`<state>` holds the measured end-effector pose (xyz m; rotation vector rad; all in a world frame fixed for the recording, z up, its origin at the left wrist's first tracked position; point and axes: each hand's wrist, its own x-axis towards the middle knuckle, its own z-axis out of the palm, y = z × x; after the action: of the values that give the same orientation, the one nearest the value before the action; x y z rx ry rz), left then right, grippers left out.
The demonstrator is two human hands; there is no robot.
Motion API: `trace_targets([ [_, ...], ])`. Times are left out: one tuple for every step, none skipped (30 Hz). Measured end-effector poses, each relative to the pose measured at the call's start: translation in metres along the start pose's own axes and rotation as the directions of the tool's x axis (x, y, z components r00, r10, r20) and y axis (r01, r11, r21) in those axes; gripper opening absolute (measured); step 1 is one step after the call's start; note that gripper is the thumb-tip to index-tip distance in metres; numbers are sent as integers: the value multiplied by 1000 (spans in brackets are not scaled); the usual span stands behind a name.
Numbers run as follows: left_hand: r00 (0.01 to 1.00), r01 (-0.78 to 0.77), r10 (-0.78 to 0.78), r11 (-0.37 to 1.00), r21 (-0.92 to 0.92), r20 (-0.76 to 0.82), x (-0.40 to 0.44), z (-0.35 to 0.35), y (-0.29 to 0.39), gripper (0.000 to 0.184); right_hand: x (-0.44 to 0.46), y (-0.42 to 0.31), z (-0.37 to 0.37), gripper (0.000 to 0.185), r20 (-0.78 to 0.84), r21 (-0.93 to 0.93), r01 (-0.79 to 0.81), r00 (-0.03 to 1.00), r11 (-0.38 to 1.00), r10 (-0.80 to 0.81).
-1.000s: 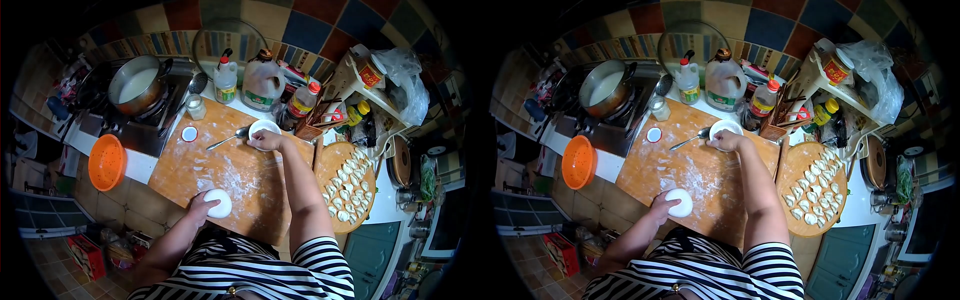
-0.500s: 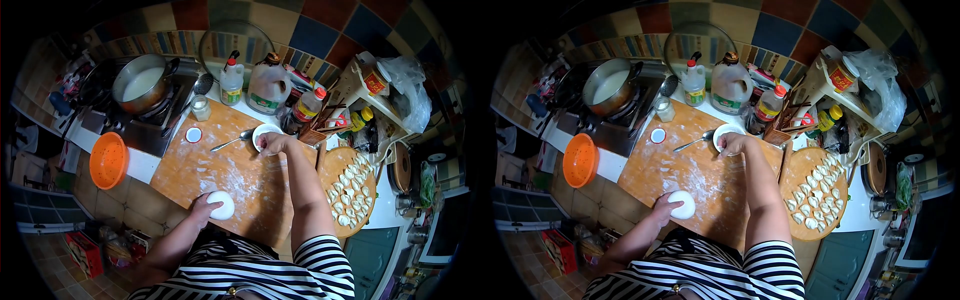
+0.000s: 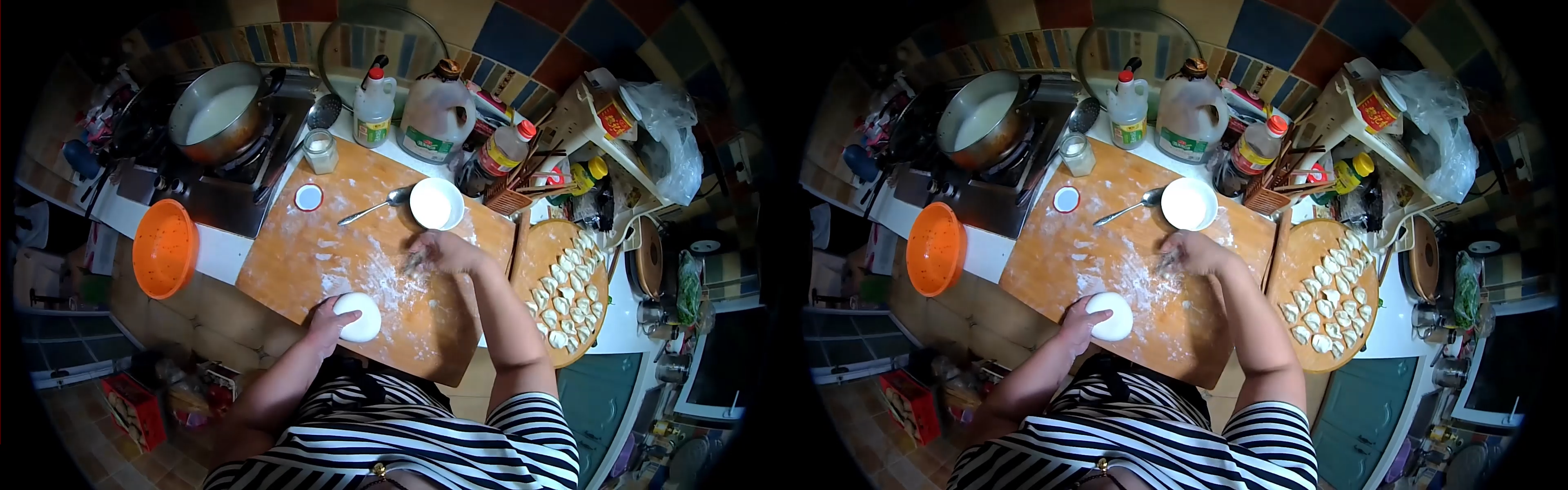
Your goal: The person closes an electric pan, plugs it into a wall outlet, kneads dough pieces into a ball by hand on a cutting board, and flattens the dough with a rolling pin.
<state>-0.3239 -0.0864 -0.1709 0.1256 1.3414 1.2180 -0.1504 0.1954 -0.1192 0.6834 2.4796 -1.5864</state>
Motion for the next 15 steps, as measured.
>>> trace_targets([
  [1000,2,-2,1000,-4,1,-1,0,1,49,-8,9,9,34,-100,-112,-105,991,988,94],
  [1000,-8,7,999,-40,-14,-3,-1,2,49,-18,19,22,36,-301,-173,-141,950,975,84],
  [999,-19,17,997,-76,-29,-6,-1,3,49,-29,29,35,39,-489,-227,-188,870,956,55],
  [999,-33,28,993,-113,-45,-7,0,4,49,-37,40,50,41,-654,-270,-242,757,932,7],
  [997,-49,41,988,-147,-58,-8,-2,5,49,-40,54,73,50,-724,-376,-376,690,847,-15],
  [996,-63,51,982,-179,-73,-9,-7,6,49,-36,60,94,60,-783,-451,-508,620,734,-52],
  [994,-77,59,975,-206,-89,-11,-13,6,48,-37,29,101,73,-661,-508,-549,743,664,109],
  [990,-93,68,971,-219,-122,-10,-18,8,49,-26,28,119,72,-601,-548,-473,796,690,69],
  [985,-110,75,967,-231,-158,-9,-24,10,49,-16,5,130,73,-451,-540,-379,884,751,122],
  [978,-129,83,962,-239,-193,-8,-29,13,49,-4,-15,144,73,-400,-633,-295,916,716,23],
  [977,-152,104,951,-268,-188,-5,-34,17,48,8,-20,162,70,-381,-645,-229,923,729,-47],
  [974,-162,109,948,-274,-199,-3,-36,23,48,14,-26,173,69,-288,-665,-129,953,736,-93],
  [972,-169,113,945,-280,-207,-1,-36,29,48,18,-32,181,68,-193,-675,-31,972,737,-136],
  [970,-175,115,942,-285,-213,2,-35,35,48,18,-36,185,66,-100,-676,65,979,734,-178],
  [972,-173,123,952,-252,-203,4,-34,40,48,9,-37,185,65,-31,-672,116,982,732,-185],
])
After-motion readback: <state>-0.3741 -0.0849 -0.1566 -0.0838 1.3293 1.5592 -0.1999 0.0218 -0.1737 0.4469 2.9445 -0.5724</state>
